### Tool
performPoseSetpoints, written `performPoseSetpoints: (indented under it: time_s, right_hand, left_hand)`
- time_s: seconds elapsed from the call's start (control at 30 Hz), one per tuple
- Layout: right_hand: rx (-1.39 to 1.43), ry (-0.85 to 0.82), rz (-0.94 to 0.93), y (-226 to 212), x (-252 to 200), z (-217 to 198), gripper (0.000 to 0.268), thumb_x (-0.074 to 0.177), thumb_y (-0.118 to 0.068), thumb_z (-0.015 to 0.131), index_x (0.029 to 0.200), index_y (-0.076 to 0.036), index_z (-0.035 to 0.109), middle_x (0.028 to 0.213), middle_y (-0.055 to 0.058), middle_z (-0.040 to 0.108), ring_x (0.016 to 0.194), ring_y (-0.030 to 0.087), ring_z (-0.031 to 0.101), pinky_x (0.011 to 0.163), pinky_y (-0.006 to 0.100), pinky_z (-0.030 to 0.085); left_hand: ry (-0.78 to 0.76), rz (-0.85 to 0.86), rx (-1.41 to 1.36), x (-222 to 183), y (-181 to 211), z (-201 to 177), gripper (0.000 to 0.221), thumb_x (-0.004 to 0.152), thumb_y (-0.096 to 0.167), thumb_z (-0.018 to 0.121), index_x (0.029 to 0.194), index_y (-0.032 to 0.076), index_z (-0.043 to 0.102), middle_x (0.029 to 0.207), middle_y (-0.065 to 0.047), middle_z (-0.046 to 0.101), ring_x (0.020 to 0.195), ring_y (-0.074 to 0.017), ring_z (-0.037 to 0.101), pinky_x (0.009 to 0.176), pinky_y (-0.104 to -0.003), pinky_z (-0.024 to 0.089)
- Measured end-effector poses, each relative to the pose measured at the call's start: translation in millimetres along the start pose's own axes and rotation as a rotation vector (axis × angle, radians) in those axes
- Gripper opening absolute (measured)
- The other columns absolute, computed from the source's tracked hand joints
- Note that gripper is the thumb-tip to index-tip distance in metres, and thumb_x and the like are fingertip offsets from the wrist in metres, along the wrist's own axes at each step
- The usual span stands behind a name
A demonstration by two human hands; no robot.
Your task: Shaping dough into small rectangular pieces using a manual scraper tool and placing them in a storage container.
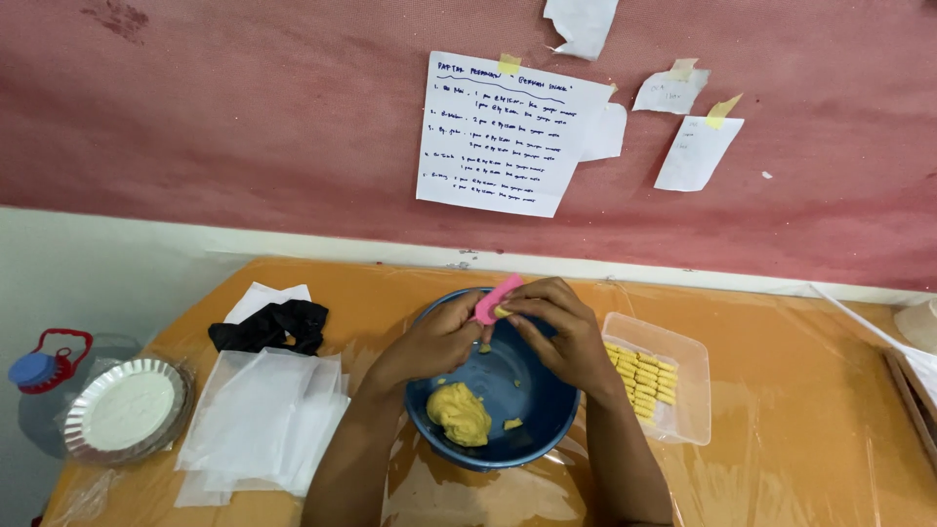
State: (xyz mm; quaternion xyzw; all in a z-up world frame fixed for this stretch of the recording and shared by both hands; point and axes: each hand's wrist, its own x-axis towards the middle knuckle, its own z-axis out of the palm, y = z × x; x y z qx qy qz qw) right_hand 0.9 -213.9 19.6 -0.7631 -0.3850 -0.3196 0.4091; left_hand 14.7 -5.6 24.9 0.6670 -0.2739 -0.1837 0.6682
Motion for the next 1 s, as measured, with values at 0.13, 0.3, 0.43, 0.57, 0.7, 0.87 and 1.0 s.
performPoseSetpoints:
  time_s: [0.13, 0.3, 0.43, 0.57, 0.7, 0.87, 1.0]
  right_hand:
    - [-0.052, -0.019, -0.015, 2.4, -1.4, 1.1, 0.018, 0.093, -0.002, 0.071, 0.108, -0.006, 0.079, 0.102, 0.01, 0.071, 0.089, 0.028, 0.063, 0.067, 0.034, 0.051]
    - [-0.172, -0.025, 0.024, 13.8, -9.5, 1.6, 0.015, 0.094, -0.007, 0.072, 0.105, -0.011, 0.082, 0.1, 0.007, 0.064, 0.084, 0.026, 0.053, 0.067, 0.036, 0.047]
    - [-0.189, -0.004, 0.042, 13.4, -10.7, 4.2, 0.015, 0.093, -0.008, 0.074, 0.104, -0.013, 0.082, 0.099, 0.007, 0.062, 0.083, 0.025, 0.052, 0.065, 0.036, 0.046]
    - [-0.135, 0.106, 0.105, 13.7, -12.5, 5.9, 0.022, 0.09, -0.006, 0.079, 0.111, -0.008, 0.074, 0.099, 0.007, 0.053, 0.075, 0.021, 0.05, 0.061, 0.033, 0.047]
    - [0.051, 0.218, 0.283, 29.9, -24.4, 14.2, 0.031, 0.089, -0.008, 0.081, 0.114, -0.005, 0.063, 0.099, 0.007, 0.048, 0.072, 0.016, 0.047, 0.06, 0.031, 0.045]
    - [0.397, 0.242, 0.471, 43.7, -41.0, 28.9, 0.024, 0.099, -0.015, 0.068, 0.111, -0.005, 0.049, 0.1, 0.007, 0.051, 0.077, 0.014, 0.049, 0.062, 0.031, 0.044]
    - [0.51, 0.117, 0.529, 51.2, -42.8, 29.2, 0.022, 0.102, -0.023, 0.065, 0.102, -0.004, 0.053, 0.089, 0.011, 0.063, 0.081, 0.02, 0.061, 0.072, 0.036, 0.051]
  left_hand:
    - [-0.023, 0.027, 0.061, 4.0, -9.6, -3.8, 0.022, 0.092, 0.004, 0.04, 0.101, -0.002, 0.059, 0.063, -0.009, 0.055, 0.04, -0.014, 0.049, 0.033, -0.028, 0.042]
    - [0.02, 0.059, 0.219, -6.6, 1.4, -0.2, 0.022, 0.095, 0.017, 0.049, 0.099, 0.004, 0.065, 0.071, -0.006, 0.056, 0.071, -0.0187, 0.054, 0.063, -0.036, 0.052]
    - [0.055, 0.085, 0.245, -2.1, -0.5, 3.7, 0.034, 0.104, 0.031, 0.051, 0.094, 0.001, 0.063, 0.065, -0.011, 0.057, 0.068, -0.0195, 0.054, 0.06, -0.038, 0.05]
    - [0.141, 0.159, 0.277, -2.6, 5.8, 10.4, 0.034, 0.107, 0.027, 0.053, 0.085, 0.003, 0.062, 0.058, -0.011, 0.054, 0.062, -0.0163, 0.053, 0.055, -0.034, 0.047]
    - [0.169, 0.223, 0.228, -2.4, 7.1, 14.4, 0.039, 0.109, 0.026, 0.05, 0.077, 0.005, 0.06, 0.054, -0.005, 0.052, 0.058, -0.013, 0.049, 0.053, -0.029, 0.047]
    - [0.208, 0.267, 0.242, 7.3, -11.2, 14.9, 0.039, 0.109, 0.027, 0.05, 0.078, 0.006, 0.062, 0.053, -0.005, 0.053, 0.054, -0.0133, 0.05, 0.049, -0.03, 0.046]
    - [0.256, 0.286, 0.292, 6.9, -11.6, 21.2, 0.039, 0.108, 0.028, 0.052, 0.078, 0.005, 0.063, 0.052, -0.01, 0.058, 0.049, -0.0177, 0.054, 0.049, -0.033, 0.048]
